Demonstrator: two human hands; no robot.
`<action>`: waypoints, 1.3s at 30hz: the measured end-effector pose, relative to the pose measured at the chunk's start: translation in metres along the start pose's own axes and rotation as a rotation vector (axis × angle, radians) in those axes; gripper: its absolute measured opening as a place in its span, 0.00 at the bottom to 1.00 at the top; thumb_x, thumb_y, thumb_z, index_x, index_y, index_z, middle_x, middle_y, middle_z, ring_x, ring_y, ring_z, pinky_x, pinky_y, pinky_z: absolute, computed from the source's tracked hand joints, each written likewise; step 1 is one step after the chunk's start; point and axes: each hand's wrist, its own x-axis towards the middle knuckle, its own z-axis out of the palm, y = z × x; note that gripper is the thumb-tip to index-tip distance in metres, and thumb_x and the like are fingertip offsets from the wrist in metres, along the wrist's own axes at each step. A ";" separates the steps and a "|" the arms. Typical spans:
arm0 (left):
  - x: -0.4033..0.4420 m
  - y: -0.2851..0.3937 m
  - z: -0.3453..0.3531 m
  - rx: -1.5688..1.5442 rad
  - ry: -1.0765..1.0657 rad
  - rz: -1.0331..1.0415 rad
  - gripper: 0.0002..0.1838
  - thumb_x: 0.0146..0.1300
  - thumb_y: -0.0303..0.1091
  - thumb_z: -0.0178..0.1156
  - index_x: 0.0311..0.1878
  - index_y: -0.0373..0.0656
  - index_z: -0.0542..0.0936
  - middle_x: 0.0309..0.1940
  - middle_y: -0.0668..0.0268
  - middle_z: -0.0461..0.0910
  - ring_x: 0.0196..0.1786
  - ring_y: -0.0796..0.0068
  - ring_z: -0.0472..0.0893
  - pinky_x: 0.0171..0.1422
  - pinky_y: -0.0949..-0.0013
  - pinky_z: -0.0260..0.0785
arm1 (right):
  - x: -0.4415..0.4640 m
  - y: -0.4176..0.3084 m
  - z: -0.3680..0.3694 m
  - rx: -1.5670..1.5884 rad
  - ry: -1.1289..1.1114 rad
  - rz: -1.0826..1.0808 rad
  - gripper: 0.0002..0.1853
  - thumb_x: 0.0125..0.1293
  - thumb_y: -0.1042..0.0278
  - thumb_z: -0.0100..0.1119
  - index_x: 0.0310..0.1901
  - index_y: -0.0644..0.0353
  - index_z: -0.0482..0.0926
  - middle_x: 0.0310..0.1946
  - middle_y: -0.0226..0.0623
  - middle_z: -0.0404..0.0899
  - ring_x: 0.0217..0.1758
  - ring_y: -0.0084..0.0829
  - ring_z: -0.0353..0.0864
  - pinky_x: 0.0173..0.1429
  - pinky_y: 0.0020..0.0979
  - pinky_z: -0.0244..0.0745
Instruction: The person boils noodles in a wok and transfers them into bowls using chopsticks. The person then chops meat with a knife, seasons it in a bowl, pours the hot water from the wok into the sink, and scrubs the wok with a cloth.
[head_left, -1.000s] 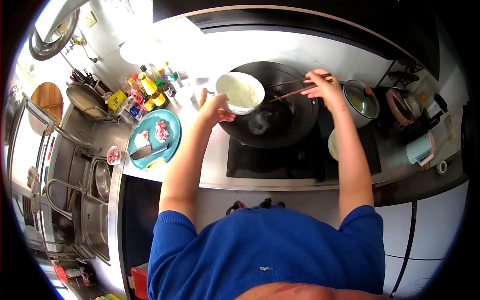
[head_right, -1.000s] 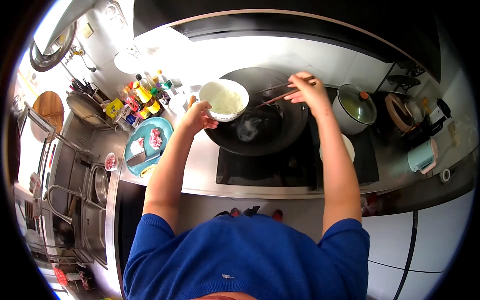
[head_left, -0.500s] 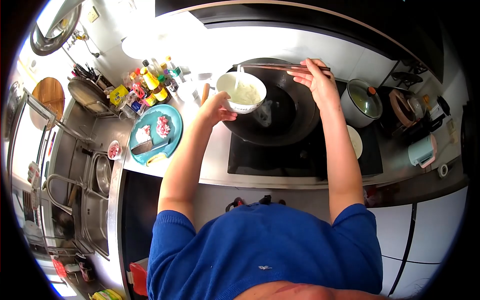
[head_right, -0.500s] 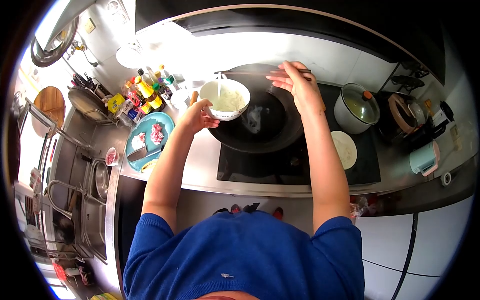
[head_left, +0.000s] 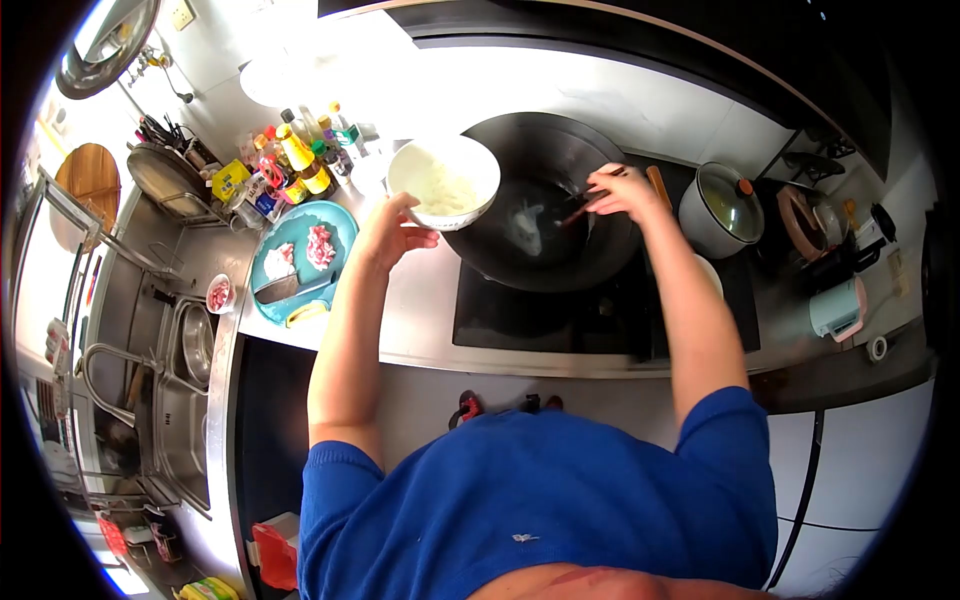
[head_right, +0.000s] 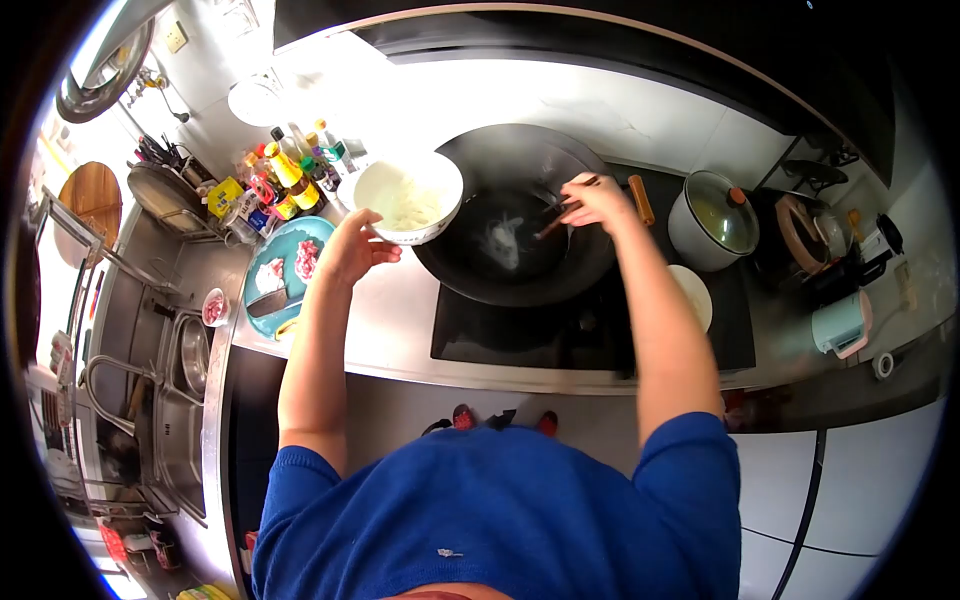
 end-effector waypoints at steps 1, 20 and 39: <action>-0.003 -0.001 -0.003 -0.002 0.002 0.003 0.24 0.52 0.33 0.52 0.51 0.33 0.58 0.33 0.46 0.71 0.24 0.56 0.78 0.30 0.60 0.76 | 0.018 0.016 0.012 0.136 -0.004 -0.018 0.13 0.60 0.62 0.57 0.38 0.63 0.74 0.33 0.45 0.79 0.30 0.41 0.83 0.31 0.32 0.81; -0.038 -0.004 -0.038 0.019 0.086 0.069 0.25 0.53 0.34 0.52 0.50 0.35 0.56 0.31 0.48 0.74 0.22 0.59 0.78 0.28 0.63 0.77 | 0.004 -0.040 0.011 0.720 -0.004 -0.304 0.15 0.62 0.60 0.56 0.39 0.65 0.71 0.37 0.55 0.77 0.42 0.44 0.81 0.48 0.35 0.78; 0.038 -0.037 0.055 0.177 -0.067 -0.108 0.22 0.50 0.36 0.55 0.45 0.31 0.63 0.27 0.50 0.72 0.24 0.55 0.78 0.29 0.59 0.77 | -0.094 -0.112 0.004 0.636 0.058 -0.678 0.13 0.64 0.60 0.53 0.38 0.63 0.74 0.33 0.46 0.80 0.38 0.39 0.83 0.41 0.30 0.78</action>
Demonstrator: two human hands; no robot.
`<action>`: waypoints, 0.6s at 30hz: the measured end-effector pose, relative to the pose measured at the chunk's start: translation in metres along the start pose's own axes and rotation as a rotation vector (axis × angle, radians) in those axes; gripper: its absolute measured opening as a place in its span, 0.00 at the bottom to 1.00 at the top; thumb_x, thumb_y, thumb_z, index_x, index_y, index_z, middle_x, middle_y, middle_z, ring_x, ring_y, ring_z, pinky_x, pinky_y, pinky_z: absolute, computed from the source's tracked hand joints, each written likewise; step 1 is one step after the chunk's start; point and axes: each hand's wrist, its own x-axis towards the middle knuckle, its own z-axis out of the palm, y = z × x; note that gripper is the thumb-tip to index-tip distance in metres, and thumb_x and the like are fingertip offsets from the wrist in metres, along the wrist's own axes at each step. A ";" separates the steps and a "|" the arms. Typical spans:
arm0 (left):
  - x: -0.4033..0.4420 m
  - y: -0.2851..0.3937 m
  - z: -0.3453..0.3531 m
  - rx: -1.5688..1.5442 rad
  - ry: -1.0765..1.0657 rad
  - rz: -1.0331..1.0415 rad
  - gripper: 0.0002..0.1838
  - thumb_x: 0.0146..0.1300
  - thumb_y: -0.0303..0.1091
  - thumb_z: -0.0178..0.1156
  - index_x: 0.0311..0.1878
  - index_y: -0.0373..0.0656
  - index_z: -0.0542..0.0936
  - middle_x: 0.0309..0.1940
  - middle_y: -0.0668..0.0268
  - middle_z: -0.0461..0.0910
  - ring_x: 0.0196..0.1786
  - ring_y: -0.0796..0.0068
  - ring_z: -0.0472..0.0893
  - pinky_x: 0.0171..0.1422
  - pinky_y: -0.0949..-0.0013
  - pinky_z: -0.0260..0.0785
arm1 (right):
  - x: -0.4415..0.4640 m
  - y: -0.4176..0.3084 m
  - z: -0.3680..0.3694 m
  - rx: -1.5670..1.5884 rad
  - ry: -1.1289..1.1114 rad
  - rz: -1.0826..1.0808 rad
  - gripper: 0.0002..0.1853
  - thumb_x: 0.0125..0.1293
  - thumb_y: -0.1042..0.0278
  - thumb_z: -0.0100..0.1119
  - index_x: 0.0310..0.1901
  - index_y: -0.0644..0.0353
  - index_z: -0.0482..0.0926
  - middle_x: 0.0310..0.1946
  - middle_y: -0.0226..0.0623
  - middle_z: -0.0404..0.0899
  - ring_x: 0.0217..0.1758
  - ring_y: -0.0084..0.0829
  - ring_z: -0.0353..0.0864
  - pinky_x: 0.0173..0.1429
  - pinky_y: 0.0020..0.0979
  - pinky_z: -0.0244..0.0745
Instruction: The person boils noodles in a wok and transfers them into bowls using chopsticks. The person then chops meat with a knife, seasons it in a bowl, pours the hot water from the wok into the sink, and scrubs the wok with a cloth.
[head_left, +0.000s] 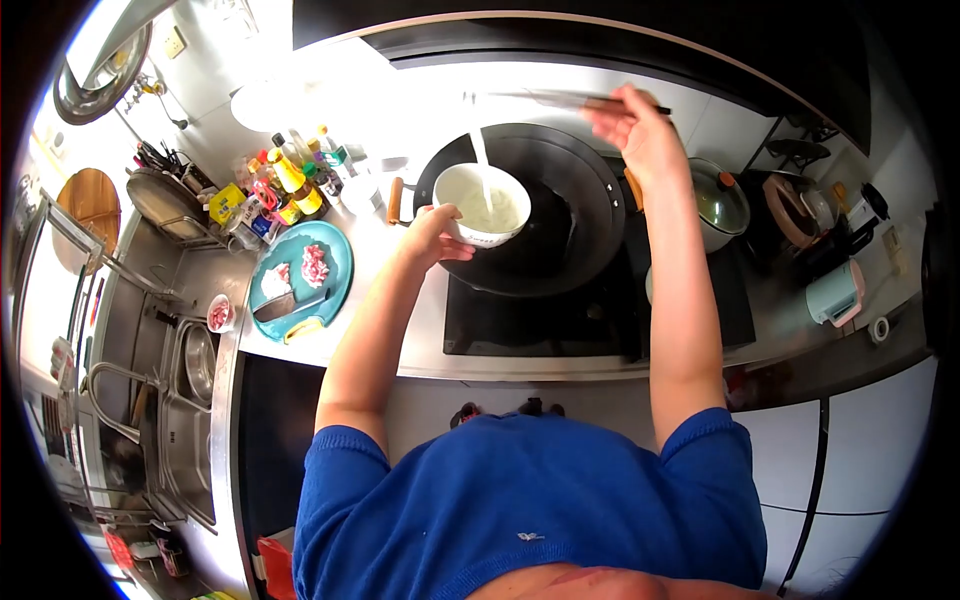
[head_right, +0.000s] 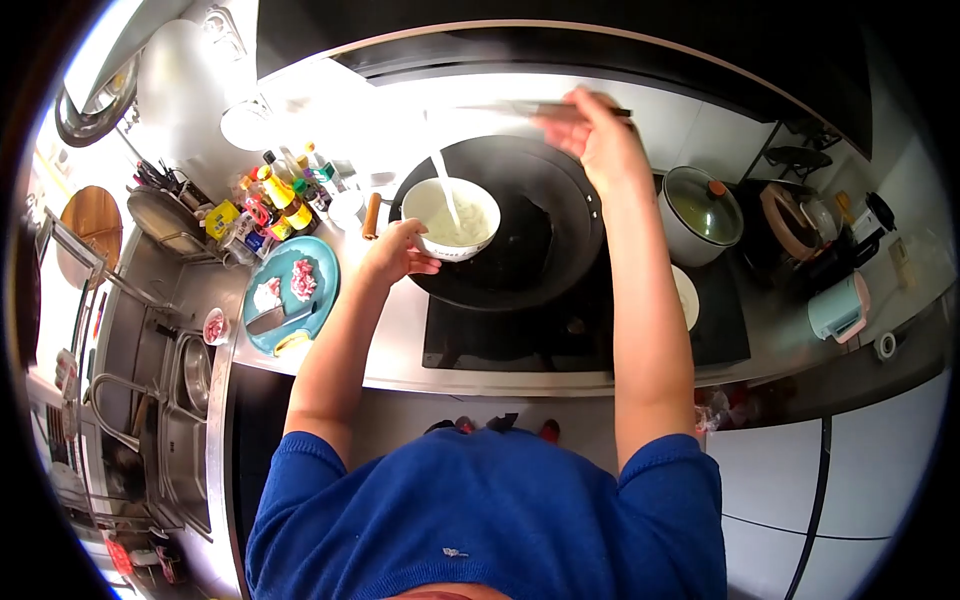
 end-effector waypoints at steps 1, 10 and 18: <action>-0.001 0.001 0.003 -0.043 0.001 -0.036 0.21 0.51 0.35 0.53 0.44 0.29 0.65 0.29 0.50 0.72 0.27 0.54 0.78 0.33 0.57 0.77 | -0.008 -0.003 -0.003 -0.244 -0.046 0.090 0.13 0.64 0.60 0.53 0.37 0.63 0.74 0.32 0.45 0.80 0.36 0.38 0.83 0.39 0.29 0.78; -0.032 0.006 0.024 -0.152 -0.194 0.109 0.25 0.53 0.28 0.46 0.55 0.30 0.55 0.35 0.44 0.71 0.24 0.55 0.78 0.27 0.59 0.77 | -0.089 -0.071 -0.061 -0.335 0.195 -0.180 0.12 0.66 0.64 0.49 0.39 0.67 0.73 0.34 0.49 0.79 0.37 0.42 0.82 0.38 0.30 0.78; -0.060 -0.080 0.198 -0.346 -0.762 -0.294 0.31 0.48 0.28 0.50 0.60 0.32 0.61 0.41 0.43 0.75 0.36 0.49 0.80 0.40 0.55 0.78 | -0.299 -0.123 -0.204 -0.237 0.775 -0.439 0.12 0.67 0.62 0.48 0.39 0.64 0.72 0.35 0.50 0.79 0.35 0.43 0.82 0.32 0.30 0.78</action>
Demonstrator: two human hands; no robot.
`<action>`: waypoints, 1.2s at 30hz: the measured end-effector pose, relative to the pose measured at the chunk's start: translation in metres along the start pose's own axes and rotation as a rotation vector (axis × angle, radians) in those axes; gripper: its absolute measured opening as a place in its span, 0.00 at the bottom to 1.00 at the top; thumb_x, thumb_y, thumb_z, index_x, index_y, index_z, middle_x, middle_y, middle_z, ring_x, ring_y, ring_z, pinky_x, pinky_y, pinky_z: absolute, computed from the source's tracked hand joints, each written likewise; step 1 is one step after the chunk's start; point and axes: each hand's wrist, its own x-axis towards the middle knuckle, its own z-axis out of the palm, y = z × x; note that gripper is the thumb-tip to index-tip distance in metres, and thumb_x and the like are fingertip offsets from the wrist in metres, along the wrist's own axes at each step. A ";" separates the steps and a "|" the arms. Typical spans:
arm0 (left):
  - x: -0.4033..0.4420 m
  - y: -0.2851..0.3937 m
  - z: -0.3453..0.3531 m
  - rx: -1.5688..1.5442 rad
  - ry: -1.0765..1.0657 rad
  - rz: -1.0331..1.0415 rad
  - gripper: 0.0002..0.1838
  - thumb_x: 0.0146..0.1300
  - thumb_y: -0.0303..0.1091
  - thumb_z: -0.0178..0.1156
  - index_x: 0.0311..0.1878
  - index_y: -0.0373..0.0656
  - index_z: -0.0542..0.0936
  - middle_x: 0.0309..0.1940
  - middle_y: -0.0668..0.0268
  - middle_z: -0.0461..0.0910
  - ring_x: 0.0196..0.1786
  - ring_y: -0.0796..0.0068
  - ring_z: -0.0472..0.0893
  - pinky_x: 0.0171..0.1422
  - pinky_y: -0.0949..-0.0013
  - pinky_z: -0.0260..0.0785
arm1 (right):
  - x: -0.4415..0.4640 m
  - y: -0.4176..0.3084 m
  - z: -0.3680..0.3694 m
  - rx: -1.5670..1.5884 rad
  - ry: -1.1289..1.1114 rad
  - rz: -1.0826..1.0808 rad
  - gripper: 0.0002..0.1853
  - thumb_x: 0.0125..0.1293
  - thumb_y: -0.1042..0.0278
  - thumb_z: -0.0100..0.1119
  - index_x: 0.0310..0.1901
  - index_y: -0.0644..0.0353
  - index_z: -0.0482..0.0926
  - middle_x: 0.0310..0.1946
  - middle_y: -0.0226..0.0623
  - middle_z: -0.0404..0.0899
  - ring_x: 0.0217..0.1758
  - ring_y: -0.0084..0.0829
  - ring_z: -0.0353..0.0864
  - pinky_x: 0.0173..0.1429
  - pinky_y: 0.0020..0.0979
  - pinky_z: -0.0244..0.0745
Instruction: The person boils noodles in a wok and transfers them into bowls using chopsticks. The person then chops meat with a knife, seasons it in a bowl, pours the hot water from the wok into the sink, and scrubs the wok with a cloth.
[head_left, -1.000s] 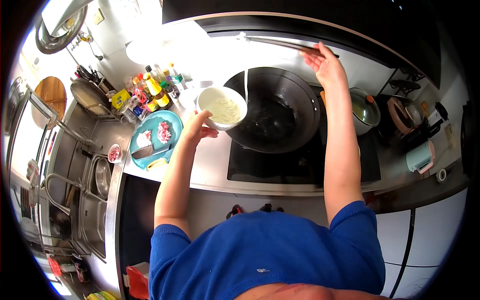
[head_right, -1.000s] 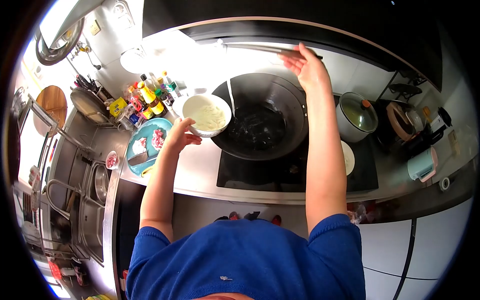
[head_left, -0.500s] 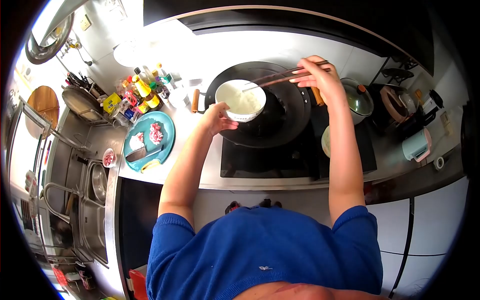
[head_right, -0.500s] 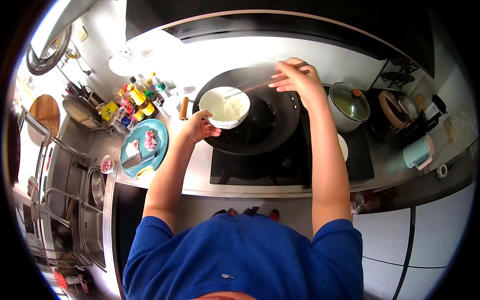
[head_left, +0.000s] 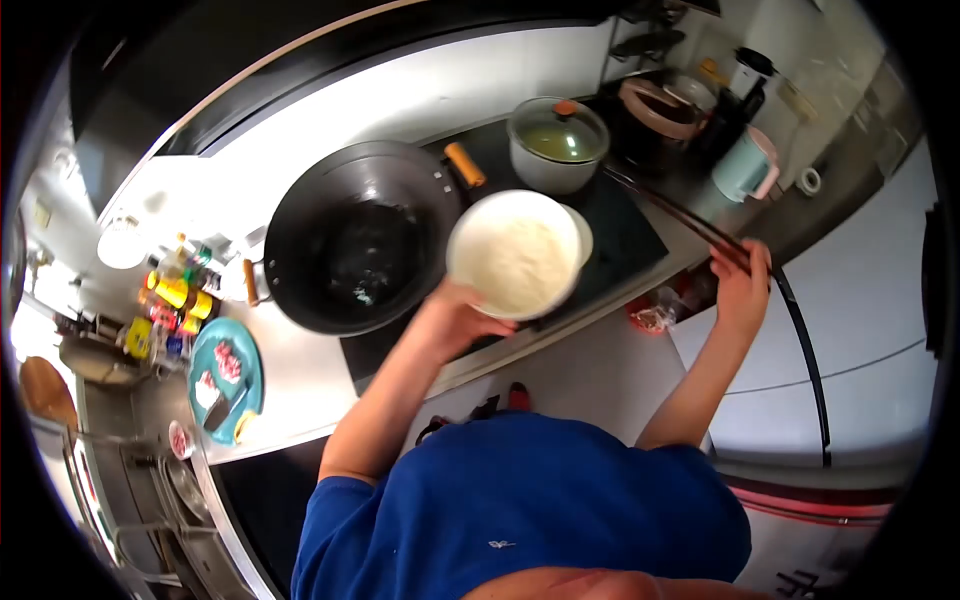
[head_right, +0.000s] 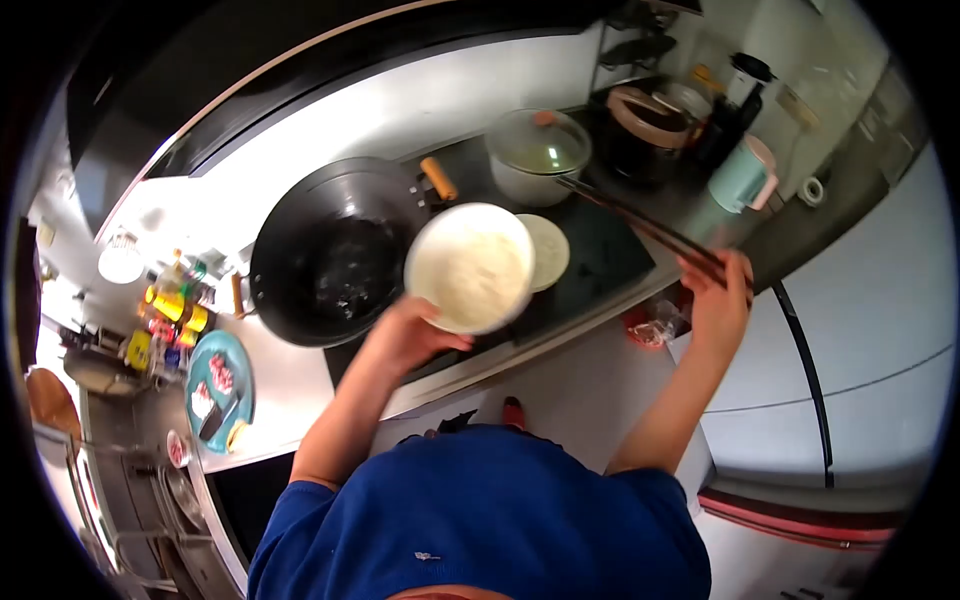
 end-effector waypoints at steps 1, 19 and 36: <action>0.021 -0.024 0.012 -0.012 -0.002 -0.097 0.31 0.49 0.27 0.50 0.60 0.33 0.61 0.42 0.43 0.75 0.37 0.48 0.80 0.42 0.53 0.77 | -0.012 -0.007 -0.028 -0.012 0.092 0.001 0.13 0.67 0.61 0.48 0.40 0.64 0.72 0.35 0.50 0.79 0.36 0.43 0.82 0.32 0.30 0.77; 0.256 -0.203 0.047 -0.069 0.361 -0.085 0.29 0.55 0.26 0.58 0.60 0.51 0.60 0.51 0.59 0.69 0.44 0.59 0.75 0.37 0.58 0.76 | -0.077 -0.007 -0.164 -0.250 0.532 0.240 0.17 0.63 0.49 0.52 0.42 0.55 0.71 0.33 0.36 0.78 0.36 0.32 0.77 0.35 0.28 0.67; -0.469 -0.137 -0.144 -0.174 1.195 0.587 0.16 0.63 0.39 0.53 0.50 0.41 0.70 0.38 0.57 0.76 0.38 0.63 0.79 0.38 0.63 0.76 | -0.229 0.123 0.216 -0.010 -0.925 0.674 0.13 0.68 0.55 0.45 0.38 0.57 0.71 0.30 0.34 0.79 0.29 0.24 0.79 0.28 0.18 0.71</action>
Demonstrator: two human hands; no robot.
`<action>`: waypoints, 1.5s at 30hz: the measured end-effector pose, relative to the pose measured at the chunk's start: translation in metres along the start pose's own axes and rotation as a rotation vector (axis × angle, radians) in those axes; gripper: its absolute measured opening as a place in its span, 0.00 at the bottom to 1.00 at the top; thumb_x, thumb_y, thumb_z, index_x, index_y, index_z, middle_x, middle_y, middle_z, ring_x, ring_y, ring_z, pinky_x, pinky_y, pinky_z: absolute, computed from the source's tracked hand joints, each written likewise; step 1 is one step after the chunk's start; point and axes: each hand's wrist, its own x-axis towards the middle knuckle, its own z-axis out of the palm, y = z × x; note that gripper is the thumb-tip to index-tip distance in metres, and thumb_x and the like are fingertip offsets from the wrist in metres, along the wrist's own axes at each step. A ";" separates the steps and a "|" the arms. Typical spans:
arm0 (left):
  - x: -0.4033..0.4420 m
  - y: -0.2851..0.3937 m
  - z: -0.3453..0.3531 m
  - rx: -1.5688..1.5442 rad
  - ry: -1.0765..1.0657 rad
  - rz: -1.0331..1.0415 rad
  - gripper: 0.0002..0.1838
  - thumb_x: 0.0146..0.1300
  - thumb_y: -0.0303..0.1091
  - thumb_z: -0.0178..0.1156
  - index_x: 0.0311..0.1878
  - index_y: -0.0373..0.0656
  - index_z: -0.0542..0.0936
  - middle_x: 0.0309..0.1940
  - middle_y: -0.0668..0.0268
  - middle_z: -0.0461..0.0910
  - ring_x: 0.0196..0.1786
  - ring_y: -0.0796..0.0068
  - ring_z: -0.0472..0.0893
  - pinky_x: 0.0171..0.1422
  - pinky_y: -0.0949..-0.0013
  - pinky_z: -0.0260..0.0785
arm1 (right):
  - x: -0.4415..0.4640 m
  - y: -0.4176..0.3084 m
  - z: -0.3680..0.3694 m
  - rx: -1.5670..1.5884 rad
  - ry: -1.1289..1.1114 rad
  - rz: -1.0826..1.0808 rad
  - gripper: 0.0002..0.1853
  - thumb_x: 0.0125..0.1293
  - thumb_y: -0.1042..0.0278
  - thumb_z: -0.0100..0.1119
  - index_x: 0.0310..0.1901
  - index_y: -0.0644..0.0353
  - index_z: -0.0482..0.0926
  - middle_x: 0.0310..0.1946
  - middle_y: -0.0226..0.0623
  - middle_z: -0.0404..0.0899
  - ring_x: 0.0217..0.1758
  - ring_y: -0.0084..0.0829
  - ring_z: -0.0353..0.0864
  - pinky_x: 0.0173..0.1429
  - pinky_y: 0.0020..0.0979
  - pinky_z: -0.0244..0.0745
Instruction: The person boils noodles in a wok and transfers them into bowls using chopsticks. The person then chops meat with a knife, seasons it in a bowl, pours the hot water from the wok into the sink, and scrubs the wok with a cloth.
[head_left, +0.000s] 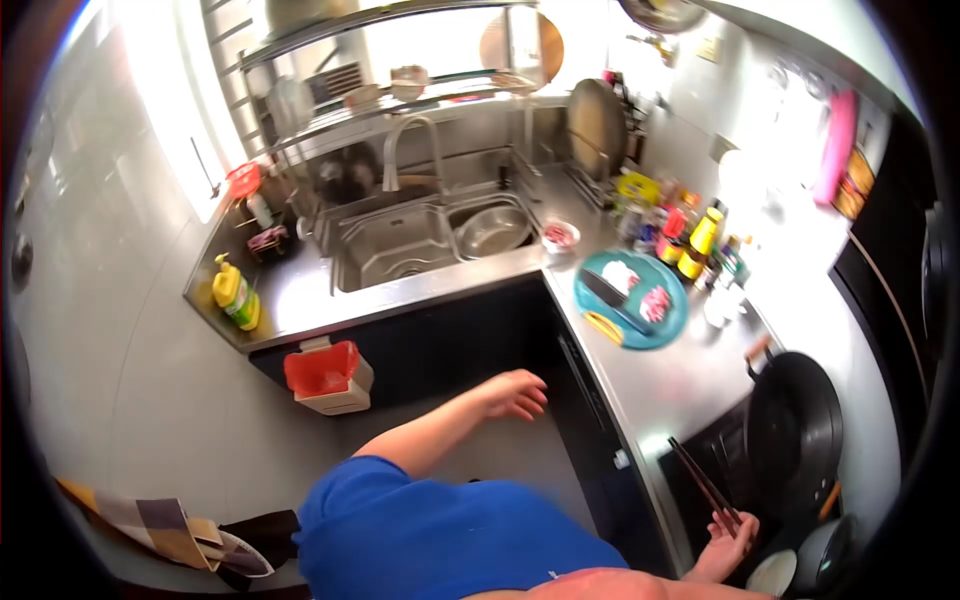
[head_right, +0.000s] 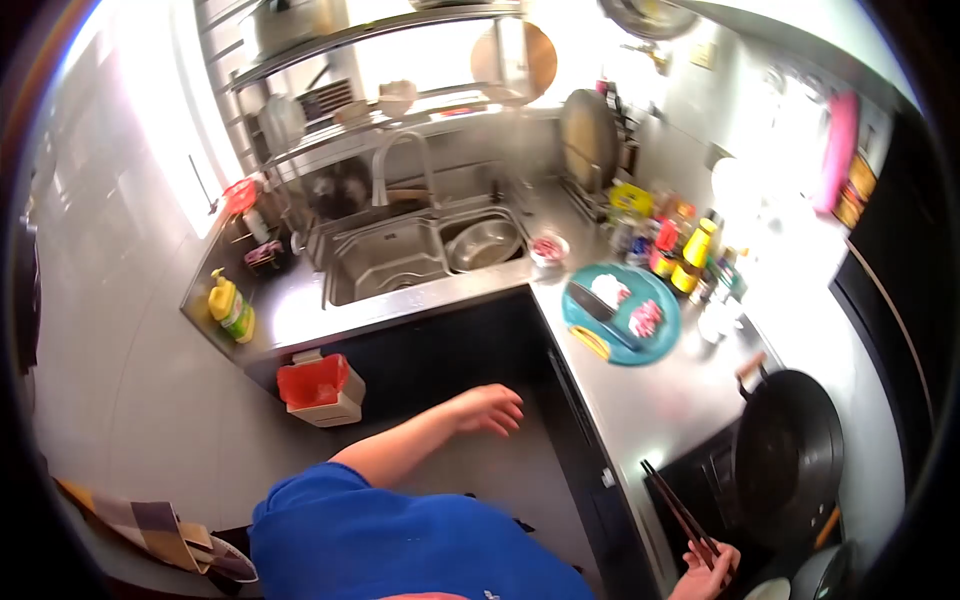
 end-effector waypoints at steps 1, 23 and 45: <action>-0.017 0.023 -0.031 -0.045 0.038 0.109 0.15 0.63 0.38 0.52 0.49 0.41 0.69 0.38 0.58 0.76 0.37 0.63 0.80 0.38 0.63 0.76 | 0.008 0.010 0.033 0.029 -0.079 -0.003 0.13 0.68 0.56 0.46 0.38 0.57 0.71 0.31 0.35 0.79 0.28 0.25 0.79 0.27 0.19 0.72; 0.003 0.558 -0.309 -0.101 0.831 0.975 0.24 0.59 0.40 0.55 0.53 0.31 0.70 0.46 0.50 0.72 0.34 0.57 0.79 0.29 0.64 0.77 | 0.117 0.111 0.387 0.142 -0.392 0.073 0.10 0.67 0.63 0.43 0.37 0.61 0.68 0.29 0.44 0.79 0.27 0.36 0.81 0.25 0.28 0.76; 0.037 0.531 -0.293 -0.139 0.322 1.176 0.29 0.49 0.23 0.47 0.58 0.39 0.54 0.43 0.47 0.71 0.27 0.57 0.79 0.28 0.61 0.78 | 0.067 0.097 0.424 0.063 -0.062 0.085 0.11 0.67 0.63 0.44 0.36 0.63 0.71 0.29 0.44 0.79 0.26 0.35 0.82 0.26 0.26 0.74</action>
